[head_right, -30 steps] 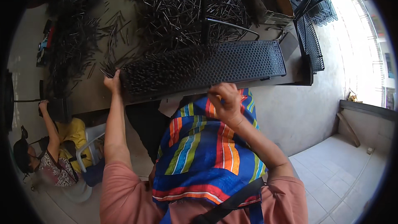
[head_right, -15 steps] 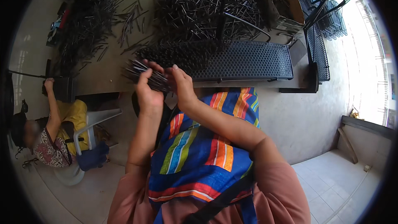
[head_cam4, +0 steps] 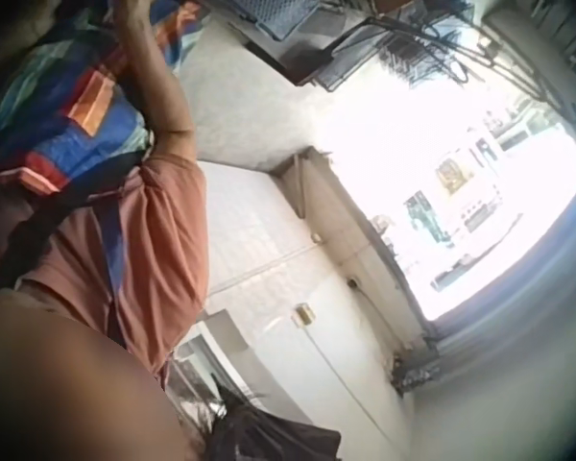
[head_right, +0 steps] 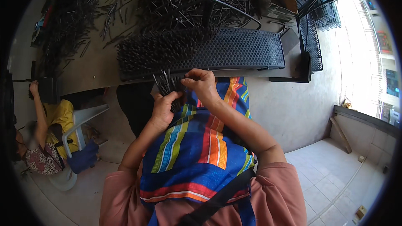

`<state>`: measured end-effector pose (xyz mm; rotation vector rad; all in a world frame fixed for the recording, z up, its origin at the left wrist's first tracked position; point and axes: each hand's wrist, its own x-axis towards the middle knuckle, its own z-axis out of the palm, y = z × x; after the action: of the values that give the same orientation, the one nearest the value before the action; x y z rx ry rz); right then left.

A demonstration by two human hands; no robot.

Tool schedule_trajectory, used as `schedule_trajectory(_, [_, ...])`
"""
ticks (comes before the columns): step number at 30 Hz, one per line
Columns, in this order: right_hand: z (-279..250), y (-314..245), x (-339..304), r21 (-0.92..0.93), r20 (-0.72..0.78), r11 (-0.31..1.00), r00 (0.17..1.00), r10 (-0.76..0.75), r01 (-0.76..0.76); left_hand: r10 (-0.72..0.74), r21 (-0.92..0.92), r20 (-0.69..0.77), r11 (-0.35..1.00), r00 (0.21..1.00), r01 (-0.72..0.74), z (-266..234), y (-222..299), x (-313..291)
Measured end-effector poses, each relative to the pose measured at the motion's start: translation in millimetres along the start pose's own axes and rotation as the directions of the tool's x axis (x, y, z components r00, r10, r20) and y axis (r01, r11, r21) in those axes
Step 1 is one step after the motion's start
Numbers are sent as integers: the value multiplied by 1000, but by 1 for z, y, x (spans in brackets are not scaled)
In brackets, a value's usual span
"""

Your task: Inserting metal rods into a perforated base at a workbench.

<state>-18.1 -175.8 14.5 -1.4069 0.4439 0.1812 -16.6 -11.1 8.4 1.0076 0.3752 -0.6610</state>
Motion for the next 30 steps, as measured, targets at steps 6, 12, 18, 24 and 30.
schedule_trajectory(6, [3, -11, 6, 79, -214, 968, 952, -217, 238, -117, -85, -78, 990, 990, 110, -25, -18, 4])
schedule_trajectory(12, [20, -34, 32, -267, -162, 809, 803, -574, 524, -43, -19, -76, 999, 996, 42, -16, -5, 0])
schedule_trajectory(18, [23, -30, 44, -515, -34, 639, 731, -681, 571, -47, -70, -81, 997, 996, 42, -8, -1, 7])
schedule_trajectory(24, [18, -27, 50, -671, 150, 379, 617, -773, 638, -79, -83, -94, 994, 992, 71, -3, 2, 7])
schedule_trajectory(30, [25, -42, 27, -758, 184, 334, 675, -714, 561, -49, -161, -38, 986, 998, 42, -7, 1, 9])
